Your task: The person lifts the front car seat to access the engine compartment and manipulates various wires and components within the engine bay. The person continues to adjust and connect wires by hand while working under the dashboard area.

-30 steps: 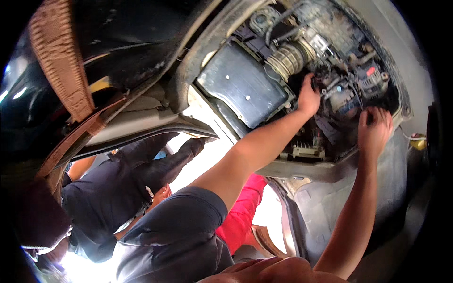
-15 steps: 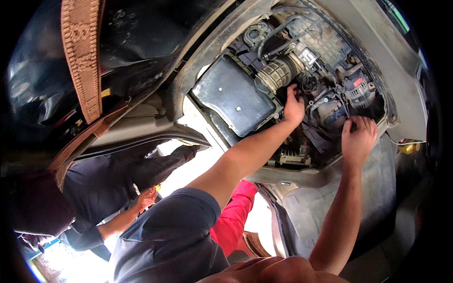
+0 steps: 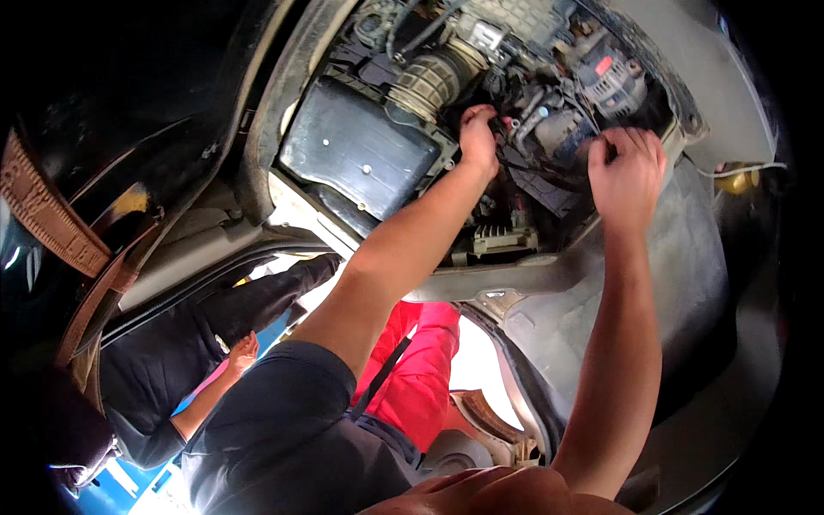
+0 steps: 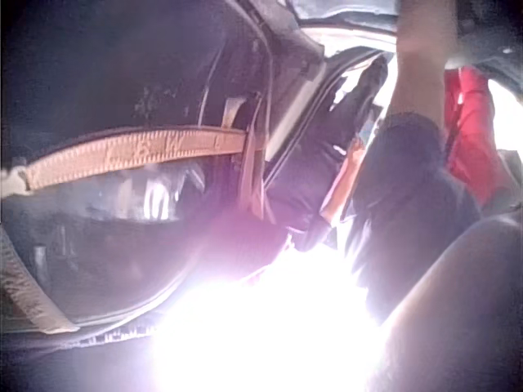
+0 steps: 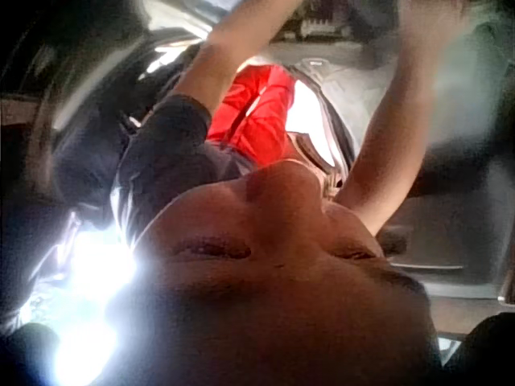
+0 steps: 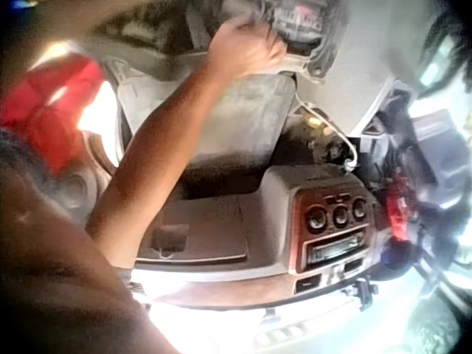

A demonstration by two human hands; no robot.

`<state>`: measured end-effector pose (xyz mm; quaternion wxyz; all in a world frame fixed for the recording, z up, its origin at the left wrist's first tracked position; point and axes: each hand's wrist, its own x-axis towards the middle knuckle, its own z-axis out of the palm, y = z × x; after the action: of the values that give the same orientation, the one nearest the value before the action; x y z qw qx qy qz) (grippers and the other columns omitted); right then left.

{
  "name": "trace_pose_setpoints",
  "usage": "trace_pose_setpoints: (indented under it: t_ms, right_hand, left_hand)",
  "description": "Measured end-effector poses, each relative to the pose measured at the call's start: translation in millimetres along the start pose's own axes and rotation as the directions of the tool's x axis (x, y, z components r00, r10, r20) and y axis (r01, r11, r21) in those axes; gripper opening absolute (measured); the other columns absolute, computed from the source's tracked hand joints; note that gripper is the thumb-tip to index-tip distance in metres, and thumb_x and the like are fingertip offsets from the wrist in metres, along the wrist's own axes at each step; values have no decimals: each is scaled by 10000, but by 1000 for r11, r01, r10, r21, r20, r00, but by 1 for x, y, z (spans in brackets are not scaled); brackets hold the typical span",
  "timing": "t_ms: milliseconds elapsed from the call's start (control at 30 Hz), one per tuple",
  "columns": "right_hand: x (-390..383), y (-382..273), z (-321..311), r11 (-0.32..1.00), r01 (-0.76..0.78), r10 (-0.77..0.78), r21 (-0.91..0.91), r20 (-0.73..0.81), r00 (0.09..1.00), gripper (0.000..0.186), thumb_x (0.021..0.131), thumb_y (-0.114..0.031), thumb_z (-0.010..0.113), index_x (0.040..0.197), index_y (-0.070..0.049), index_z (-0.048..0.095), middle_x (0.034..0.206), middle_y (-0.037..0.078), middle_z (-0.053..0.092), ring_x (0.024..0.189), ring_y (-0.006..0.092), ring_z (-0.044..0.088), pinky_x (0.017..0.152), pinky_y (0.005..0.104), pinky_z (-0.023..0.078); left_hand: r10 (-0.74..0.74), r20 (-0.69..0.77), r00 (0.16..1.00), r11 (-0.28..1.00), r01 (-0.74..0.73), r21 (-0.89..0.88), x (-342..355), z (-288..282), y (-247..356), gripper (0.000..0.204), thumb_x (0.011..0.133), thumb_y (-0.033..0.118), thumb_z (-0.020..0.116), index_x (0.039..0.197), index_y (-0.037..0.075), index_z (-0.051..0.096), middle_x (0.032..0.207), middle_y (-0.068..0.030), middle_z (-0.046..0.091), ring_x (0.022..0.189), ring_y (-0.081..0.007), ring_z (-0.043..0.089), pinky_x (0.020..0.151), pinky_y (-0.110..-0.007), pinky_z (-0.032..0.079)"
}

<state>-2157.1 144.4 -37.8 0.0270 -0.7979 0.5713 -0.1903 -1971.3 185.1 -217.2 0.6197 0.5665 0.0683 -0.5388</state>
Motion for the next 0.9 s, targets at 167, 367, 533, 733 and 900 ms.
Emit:
trace_pose_setpoints:
  t_ms: [167,367,533,733,900]
  right_hand:
    - [-4,6,3,1000,-22,22,-20,-12,1000,122,788,-163,638,778,-63,707,878,88,708,957,285,632,1009,396,420]
    - [-6,10,7,999,-8,7,-36,-17,1000,127,792,-171,640,772,-65,707,903,83,721,949,272,638,1009,392,421]
    - [-6,10,7,998,-1,0,-59,-16,1000,124,791,-177,647,782,-72,714,915,86,723,956,270,639,1007,392,423]
    - [-5,9,7,999,0,0,-50,-1,1000,123,788,-180,657,789,-72,716,918,79,725,972,271,637,1003,395,422]
    - [-5,10,6,998,-11,12,-56,14,1000,120,787,-175,654,795,-75,720,908,81,719,981,271,633,995,396,422]
  left_hand:
    - [-29,25,999,999,30,-20,-9,9,5,243,980,215,466,1091,16,549,952,-95,560,789,-214,622,695,-332,450]
    - [-24,29,999,999,23,43,-12,9,8,389,1017,316,385,1127,5,592,911,-83,607,758,-196,610,722,-326,449]
    - [-51,38,998,997,48,68,-12,10,9,446,1026,377,367,1161,39,624,899,-67,654,731,-155,590,725,-301,420]
    - [-38,106,994,989,22,144,-11,8,10,360,1013,197,451,1307,22,562,1055,-86,689,809,-141,573,774,-293,418]
    - [19,200,980,989,-48,139,-11,2,0,547,949,-39,474,1477,81,390,1301,-92,621,911,-143,584,797,-288,436]
